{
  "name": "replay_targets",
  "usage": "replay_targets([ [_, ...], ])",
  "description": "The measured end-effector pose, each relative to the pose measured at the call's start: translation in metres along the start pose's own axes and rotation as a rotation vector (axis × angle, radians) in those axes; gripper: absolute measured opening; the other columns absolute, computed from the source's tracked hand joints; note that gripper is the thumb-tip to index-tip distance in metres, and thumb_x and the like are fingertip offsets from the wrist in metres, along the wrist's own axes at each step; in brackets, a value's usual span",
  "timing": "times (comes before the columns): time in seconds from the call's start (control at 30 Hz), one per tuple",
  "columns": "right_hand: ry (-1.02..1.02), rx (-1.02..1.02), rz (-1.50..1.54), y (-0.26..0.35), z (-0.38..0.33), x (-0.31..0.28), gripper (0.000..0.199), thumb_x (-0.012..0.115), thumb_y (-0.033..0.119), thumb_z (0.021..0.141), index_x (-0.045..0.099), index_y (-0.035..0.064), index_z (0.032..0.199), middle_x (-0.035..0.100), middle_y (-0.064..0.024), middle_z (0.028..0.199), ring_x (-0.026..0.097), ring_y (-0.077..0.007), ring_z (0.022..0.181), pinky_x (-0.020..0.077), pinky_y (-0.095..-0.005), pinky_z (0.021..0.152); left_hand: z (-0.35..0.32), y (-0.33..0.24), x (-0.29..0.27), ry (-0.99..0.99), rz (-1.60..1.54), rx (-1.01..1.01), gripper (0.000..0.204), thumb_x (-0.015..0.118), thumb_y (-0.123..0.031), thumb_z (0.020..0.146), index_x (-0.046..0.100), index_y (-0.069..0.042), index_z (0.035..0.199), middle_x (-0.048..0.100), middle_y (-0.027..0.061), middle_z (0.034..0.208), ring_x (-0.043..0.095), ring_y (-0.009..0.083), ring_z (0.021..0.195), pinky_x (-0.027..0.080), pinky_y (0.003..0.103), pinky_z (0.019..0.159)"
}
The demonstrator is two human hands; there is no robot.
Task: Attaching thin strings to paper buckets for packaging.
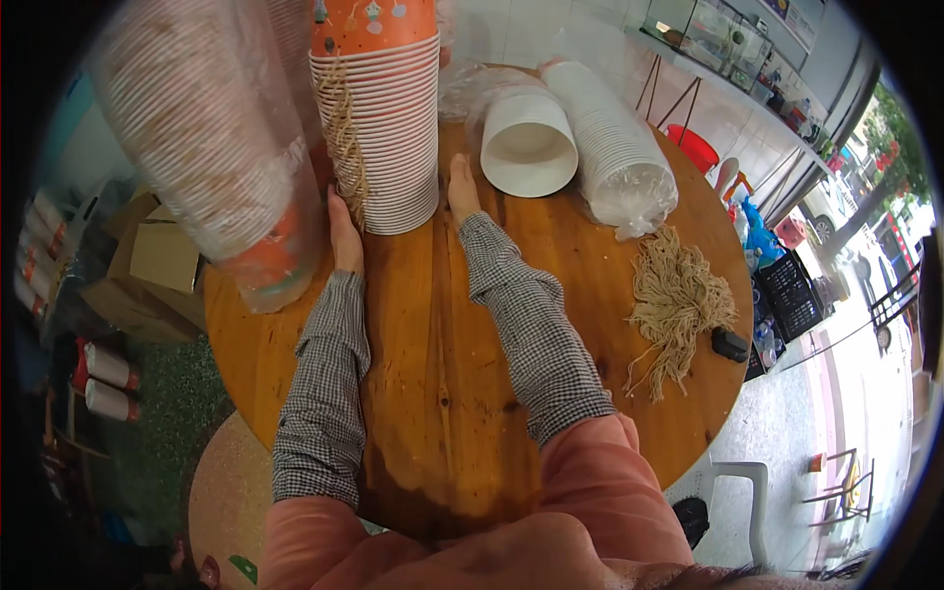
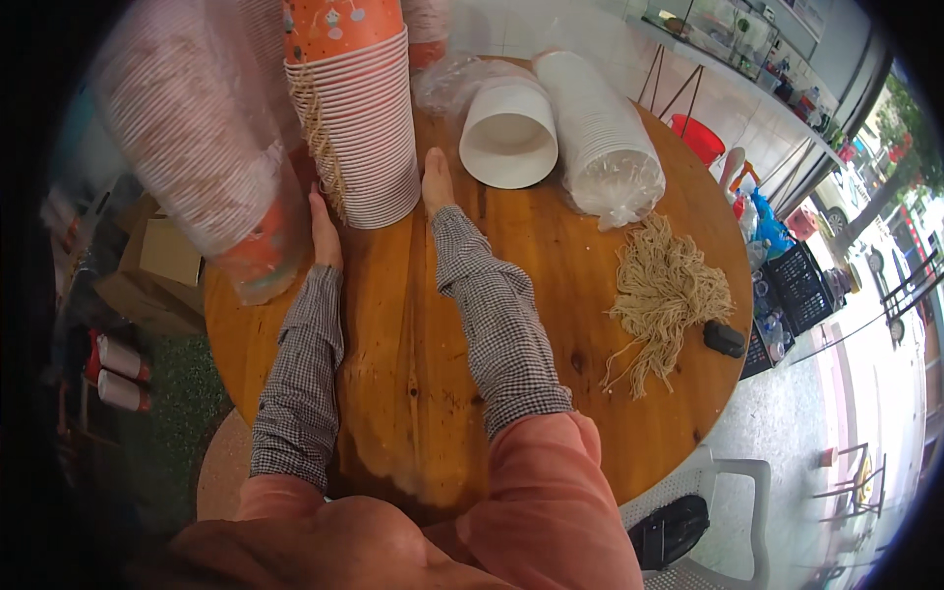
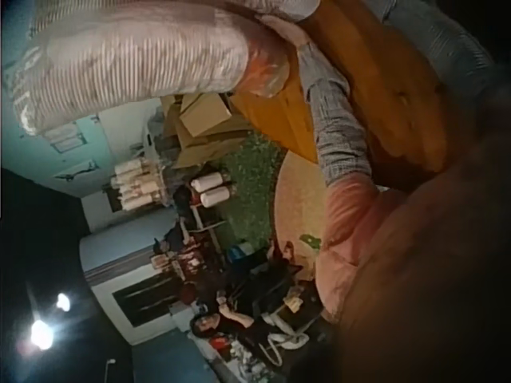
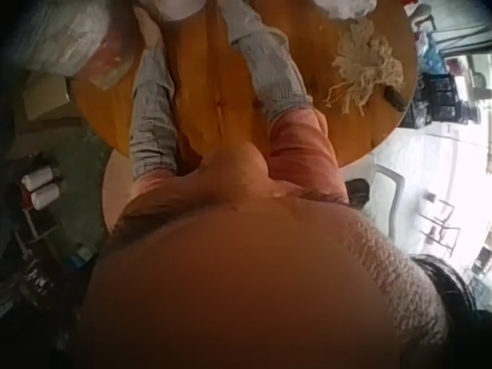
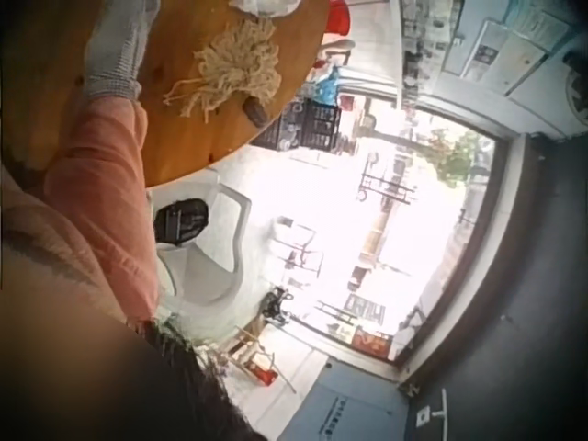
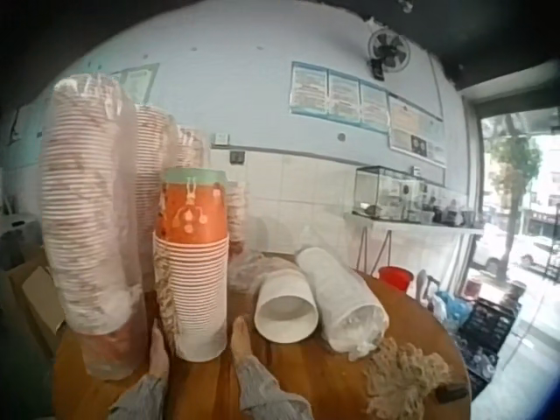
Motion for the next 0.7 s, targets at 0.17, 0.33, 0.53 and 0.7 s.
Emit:
replay_targets([
  [0.17,0.177,0.092,0.051,-0.029,-0.025,0.011,0.065,0.021,0.048,0.100,0.034,0.0001,0.142,0.038,-0.0168,0.144,0.034,-0.0284,0.134,0.0212,-0.0312,0.111,0.019,0.005,-0.004,-0.059,-0.127,-0.215,0.085,0.027,-0.067,0.092,0.020,-0.003,0.148,0.026,0.0093,0.152,0.025,0.0240,0.138,0.020,0.034,0.112],
  [0.33,0.161,0.189,0.005,-0.018,-0.050,0.002,0.063,0.021,0.049,0.100,0.037,0.0028,0.141,0.039,-0.0139,0.144,0.034,-0.0252,0.134,0.0231,-0.0313,0.111,0.010,0.018,-0.010,-0.141,-0.037,-0.275,0.089,0.028,-0.071,0.090,0.019,-0.003,0.148,0.025,0.0120,0.152,0.025,0.0269,0.138,0.018,0.037,0.113],
  [0.53,0.206,0.094,-0.076,0.003,-0.118,-0.012,0.064,0.024,0.049,0.100,0.034,0.0022,0.141,0.041,-0.0184,0.141,0.038,-0.0298,0.132,0.0258,-0.0329,0.110,-0.058,-0.023,-0.017,-0.163,0.040,-0.297,0.077,0.020,-0.061,0.096,0.003,-0.009,0.150,0.001,0.0098,0.157,0.004,0.0282,0.144,0.010,0.041,0.116],
  [0.7,0.328,0.143,-0.010,0.019,-0.152,-0.016,0.061,0.029,0.044,0.100,0.033,-0.0007,0.141,0.039,-0.0181,0.142,0.036,-0.0283,0.132,0.0258,-0.0324,0.110,-0.094,-0.038,-0.053,-0.154,0.041,-0.330,0.083,0.023,-0.066,0.093,0.002,-0.010,0.150,0.001,0.0103,0.157,0.005,0.0288,0.144,0.011,0.044,0.116],
])
Point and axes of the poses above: each hand's wrist, its own z-axis towards the middle knuckle, its own x-axis out of the palm, y = z × x, the point moved 2 cm from there along z, towards the middle knuckle
